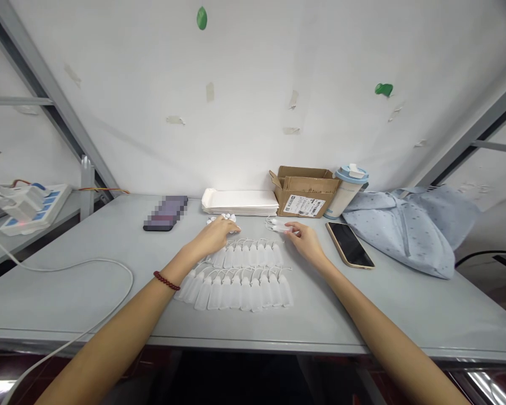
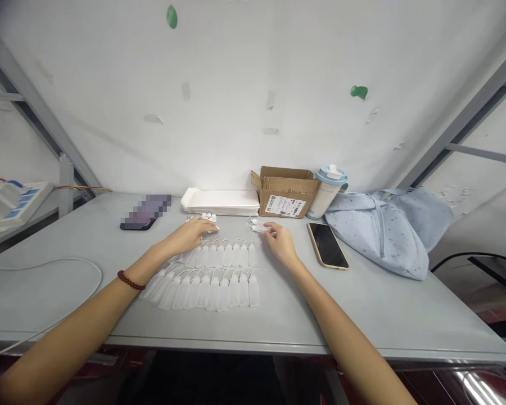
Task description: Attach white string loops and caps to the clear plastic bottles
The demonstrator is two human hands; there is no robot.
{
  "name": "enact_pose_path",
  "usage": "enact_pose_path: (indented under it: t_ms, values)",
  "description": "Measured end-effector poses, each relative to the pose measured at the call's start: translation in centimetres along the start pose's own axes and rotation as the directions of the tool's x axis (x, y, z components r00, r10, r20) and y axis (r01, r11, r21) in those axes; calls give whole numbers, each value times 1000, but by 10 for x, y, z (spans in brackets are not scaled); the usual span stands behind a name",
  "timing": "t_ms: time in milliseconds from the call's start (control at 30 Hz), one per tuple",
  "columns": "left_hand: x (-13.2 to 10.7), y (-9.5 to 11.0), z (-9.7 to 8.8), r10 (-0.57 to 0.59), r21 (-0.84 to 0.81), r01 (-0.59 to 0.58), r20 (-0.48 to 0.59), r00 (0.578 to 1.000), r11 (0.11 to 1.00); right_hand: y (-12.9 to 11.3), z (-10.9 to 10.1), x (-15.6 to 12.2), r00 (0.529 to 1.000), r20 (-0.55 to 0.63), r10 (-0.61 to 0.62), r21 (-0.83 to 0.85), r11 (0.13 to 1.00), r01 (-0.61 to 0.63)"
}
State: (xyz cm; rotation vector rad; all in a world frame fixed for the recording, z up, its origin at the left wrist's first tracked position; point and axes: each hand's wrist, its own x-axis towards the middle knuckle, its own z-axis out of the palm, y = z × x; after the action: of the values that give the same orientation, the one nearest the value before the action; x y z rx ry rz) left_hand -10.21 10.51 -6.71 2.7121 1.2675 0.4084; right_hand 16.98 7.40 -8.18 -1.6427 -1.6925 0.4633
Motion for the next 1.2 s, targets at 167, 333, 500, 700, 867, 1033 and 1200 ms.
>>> enact_pose_path:
  t_ms: [167,333,500,700,867,1033,1200]
  values:
    - [0,-4,2,36,-9,-36,3,999,999,0,1,1,1000,-3,17,1,1000,-17]
    - [1,-8,5,49,-15,-49,6,999,999,1,3,1,998,-49,39,42,998,-37]
    - [1,-5,4,34,-92,-36,-30,999,995,2,1,1,999,-39,34,19,999,-33]
    - [3,2,-6,-72,-373,8,-157,985,928,1,0,3,998,-32,45,-11,999,-45]
    - [5,6,-16,-299,-760,98,-131,945,642,3,2,4,1000,-10,20,-20,1000,-21]
    - [4,11,-23,-370,-973,44,-45,928,228,8,4,7,1000,-17,-22,-39,999,22]
    - [4,15,-30,-403,-998,27,47,914,-56,10,4,8,997,-36,-71,-70,995,68]
